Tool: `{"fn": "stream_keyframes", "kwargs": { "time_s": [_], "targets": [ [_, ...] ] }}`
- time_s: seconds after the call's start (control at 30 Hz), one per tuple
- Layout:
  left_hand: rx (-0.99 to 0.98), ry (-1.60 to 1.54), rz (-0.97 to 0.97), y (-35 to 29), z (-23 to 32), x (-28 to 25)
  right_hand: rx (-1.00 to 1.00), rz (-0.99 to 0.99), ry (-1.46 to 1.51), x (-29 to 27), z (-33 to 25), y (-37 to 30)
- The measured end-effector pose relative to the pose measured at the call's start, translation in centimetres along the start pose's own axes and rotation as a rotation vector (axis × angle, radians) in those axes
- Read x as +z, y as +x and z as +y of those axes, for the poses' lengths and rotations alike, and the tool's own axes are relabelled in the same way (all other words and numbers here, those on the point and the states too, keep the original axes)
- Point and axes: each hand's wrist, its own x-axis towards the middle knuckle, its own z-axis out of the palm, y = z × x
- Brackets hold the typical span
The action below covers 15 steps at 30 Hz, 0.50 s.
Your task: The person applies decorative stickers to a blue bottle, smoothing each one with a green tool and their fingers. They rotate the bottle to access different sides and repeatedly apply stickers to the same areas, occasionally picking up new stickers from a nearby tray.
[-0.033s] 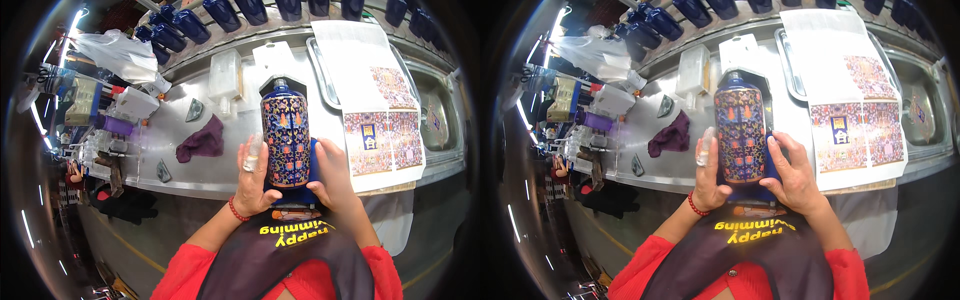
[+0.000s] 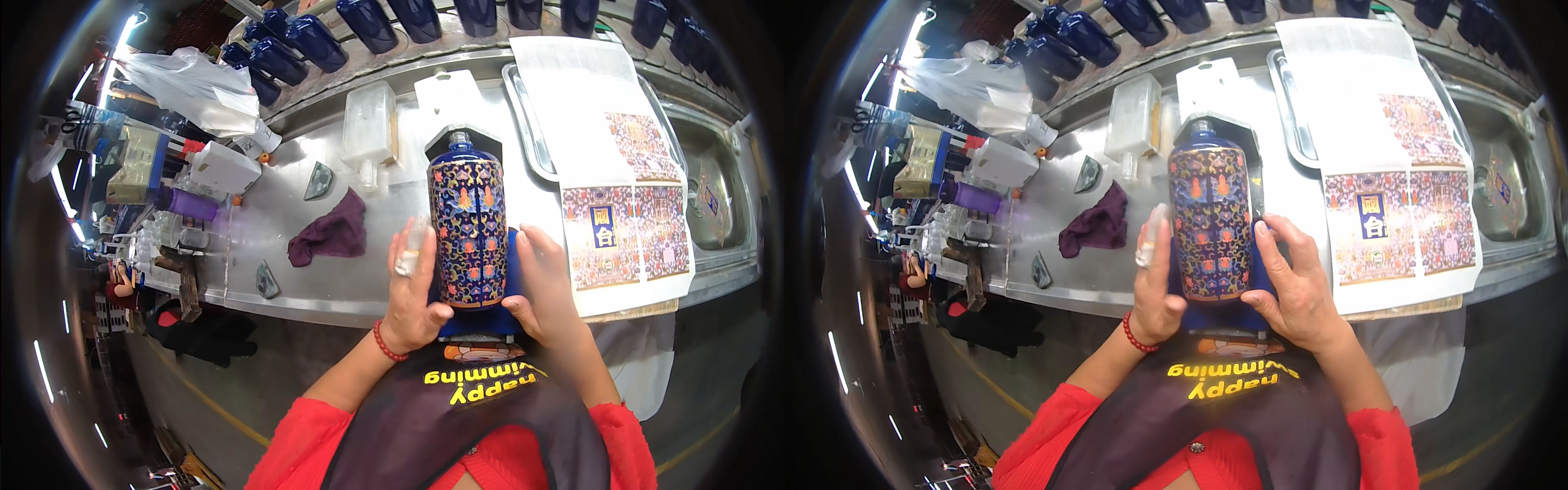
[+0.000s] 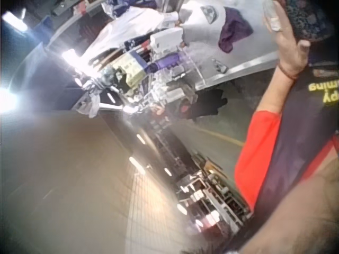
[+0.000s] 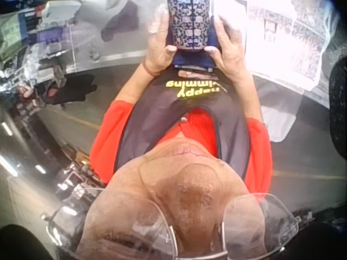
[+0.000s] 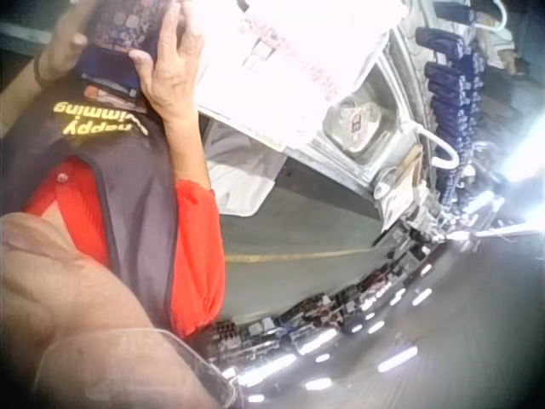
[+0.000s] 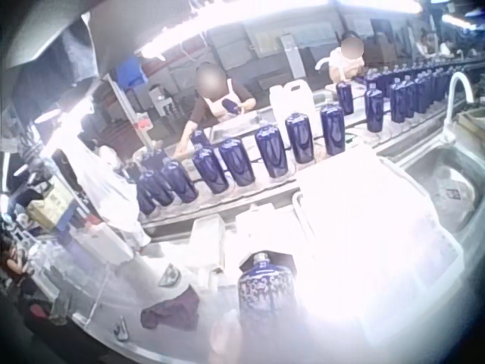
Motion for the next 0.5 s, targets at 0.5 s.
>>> {"fn": "stream_keyframes", "kwargs": {
  "time_s": [0.5],
  "targets": [
    [-0.012, 0.022, -0.011, 6.1, -1.2, -0.9, 0.100, -0.017, 0.104, 0.9, 1.2, 4.2]
  ]
}}
